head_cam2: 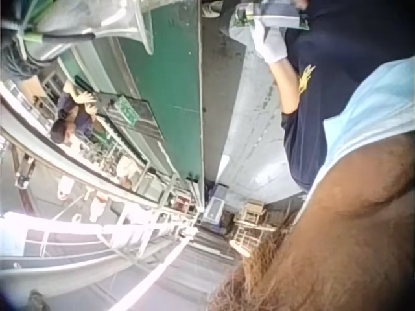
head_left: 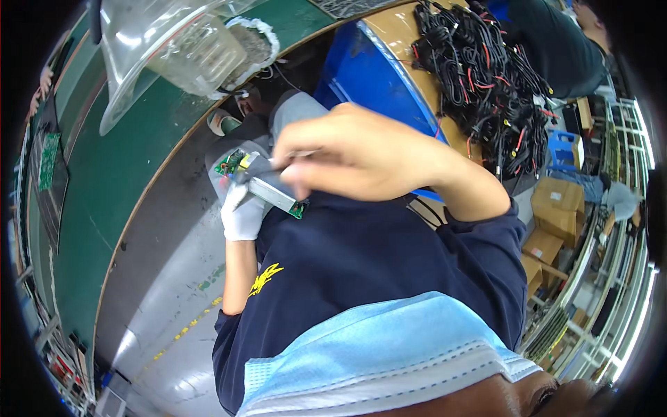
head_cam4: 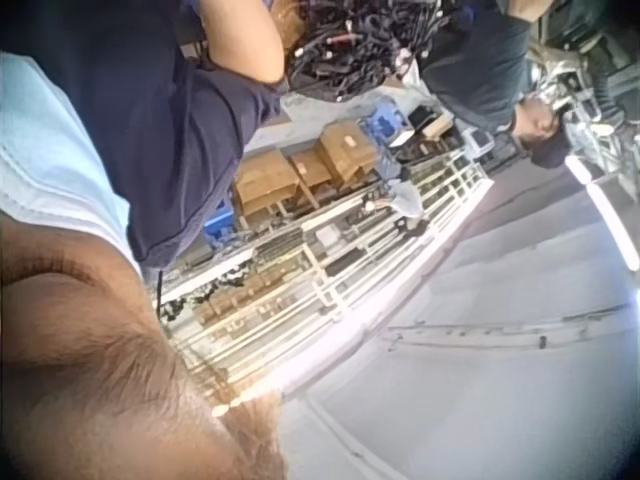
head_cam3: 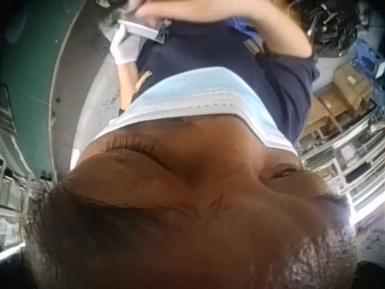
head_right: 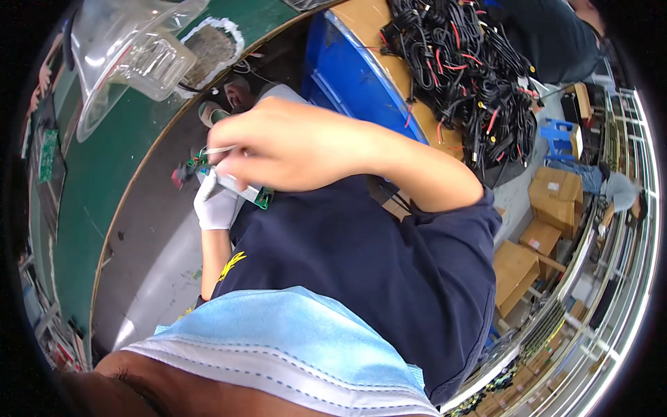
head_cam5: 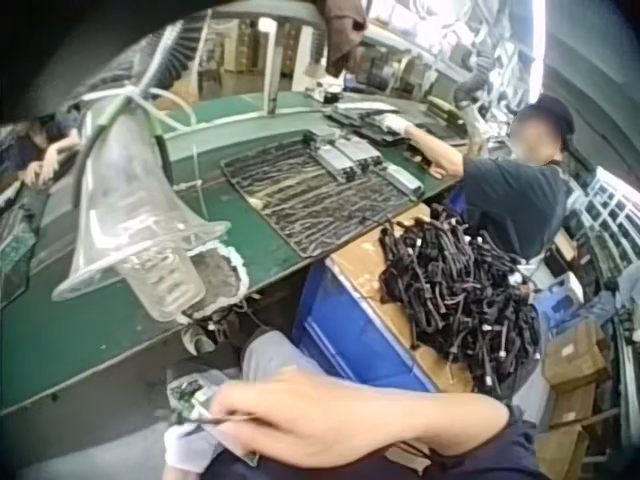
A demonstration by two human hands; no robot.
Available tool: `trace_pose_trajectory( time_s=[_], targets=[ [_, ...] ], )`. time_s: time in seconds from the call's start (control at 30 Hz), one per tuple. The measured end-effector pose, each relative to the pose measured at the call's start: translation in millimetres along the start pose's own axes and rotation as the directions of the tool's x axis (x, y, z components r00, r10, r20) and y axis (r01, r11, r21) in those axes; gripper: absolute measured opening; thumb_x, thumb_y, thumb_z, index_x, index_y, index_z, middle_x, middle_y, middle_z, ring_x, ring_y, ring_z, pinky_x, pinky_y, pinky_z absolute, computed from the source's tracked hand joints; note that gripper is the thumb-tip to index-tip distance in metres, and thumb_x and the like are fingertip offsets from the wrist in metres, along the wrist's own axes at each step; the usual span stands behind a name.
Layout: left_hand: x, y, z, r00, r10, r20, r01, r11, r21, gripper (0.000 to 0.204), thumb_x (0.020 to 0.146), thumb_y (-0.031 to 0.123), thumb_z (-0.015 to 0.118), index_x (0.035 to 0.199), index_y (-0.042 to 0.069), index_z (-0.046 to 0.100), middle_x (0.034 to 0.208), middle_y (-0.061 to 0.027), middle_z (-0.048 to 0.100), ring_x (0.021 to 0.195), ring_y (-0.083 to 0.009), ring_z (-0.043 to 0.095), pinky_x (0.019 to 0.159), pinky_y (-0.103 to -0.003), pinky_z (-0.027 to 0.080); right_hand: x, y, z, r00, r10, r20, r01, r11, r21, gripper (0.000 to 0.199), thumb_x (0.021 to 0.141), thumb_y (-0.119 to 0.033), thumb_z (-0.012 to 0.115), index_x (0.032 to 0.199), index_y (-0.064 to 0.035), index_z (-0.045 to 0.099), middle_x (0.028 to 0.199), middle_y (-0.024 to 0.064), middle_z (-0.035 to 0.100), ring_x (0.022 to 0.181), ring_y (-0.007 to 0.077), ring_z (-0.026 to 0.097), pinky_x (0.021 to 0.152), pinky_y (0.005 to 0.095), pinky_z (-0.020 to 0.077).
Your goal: Connecting wires to printed circuit boards and assembling them into components at a manual assembly station.
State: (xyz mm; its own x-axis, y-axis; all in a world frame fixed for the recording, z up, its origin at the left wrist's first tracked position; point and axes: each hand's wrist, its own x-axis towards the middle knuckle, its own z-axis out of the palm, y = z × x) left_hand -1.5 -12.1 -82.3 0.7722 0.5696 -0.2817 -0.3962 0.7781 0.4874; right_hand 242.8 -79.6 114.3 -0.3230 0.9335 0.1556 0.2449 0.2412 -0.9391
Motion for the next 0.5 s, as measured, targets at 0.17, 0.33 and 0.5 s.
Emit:
trace_pose_trajectory(
  time_s=[0.17, 0.33, 0.5],
  targets=[
    [-17.6, -3.9, -41.5, 0.997, 0.044, -0.064, -0.04, 0.997, 0.065, 0.05, 0.092, 0.025, 0.057, 0.134, -0.002, 0.046, 0.127, -0.0187, 0.056, 0.119, -0.0321, 0.053, 0.105, -0.043, 0.038, 58.2, -5.0, 30.2, 0.947, -0.156, 0.279, 0.132, 0.986, 0.103, 0.019, 0.093, -0.017, 0.06, 0.096, 0.002, 0.062, 0.078, 0.0167, 0.067, 0.071, 0.0327, 0.065, 0.063, 0.0389, 0.0487],
    [-38.2, 0.5, -85.9, 0.993, 0.065, -0.098, -0.053, 0.991, 0.127, 0.043, 0.093, 0.023, 0.056, 0.128, 0.0, 0.05, 0.12, -0.0159, 0.059, 0.111, -0.0287, 0.056, 0.098, -0.04, 0.042, 92.2, 7.1, 53.4, 0.844, -0.209, 0.494, 0.18, 0.978, 0.105, 0.024, 0.094, -0.022, 0.06, 0.091, 0.0008, 0.062, 0.075, 0.0177, 0.065, 0.071, 0.0352, 0.064, 0.062, 0.0406, 0.0474],
    [-26.7, -1.6, -127.0, 0.987, 0.091, -0.135, -0.066, 0.981, 0.18, 0.035, 0.094, 0.022, 0.055, 0.122, 0.001, 0.053, 0.113, -0.013, 0.062, 0.104, -0.0253, 0.06, 0.092, -0.036, 0.046, 104.8, 45.9, 63.0, 0.76, -0.374, 0.531, 0.324, 0.927, 0.189, 0.024, 0.095, -0.025, 0.06, 0.091, -0.0005, 0.062, 0.07, 0.0153, 0.064, 0.066, 0.0318, 0.063, 0.059, 0.0387, 0.046]
  ],
)
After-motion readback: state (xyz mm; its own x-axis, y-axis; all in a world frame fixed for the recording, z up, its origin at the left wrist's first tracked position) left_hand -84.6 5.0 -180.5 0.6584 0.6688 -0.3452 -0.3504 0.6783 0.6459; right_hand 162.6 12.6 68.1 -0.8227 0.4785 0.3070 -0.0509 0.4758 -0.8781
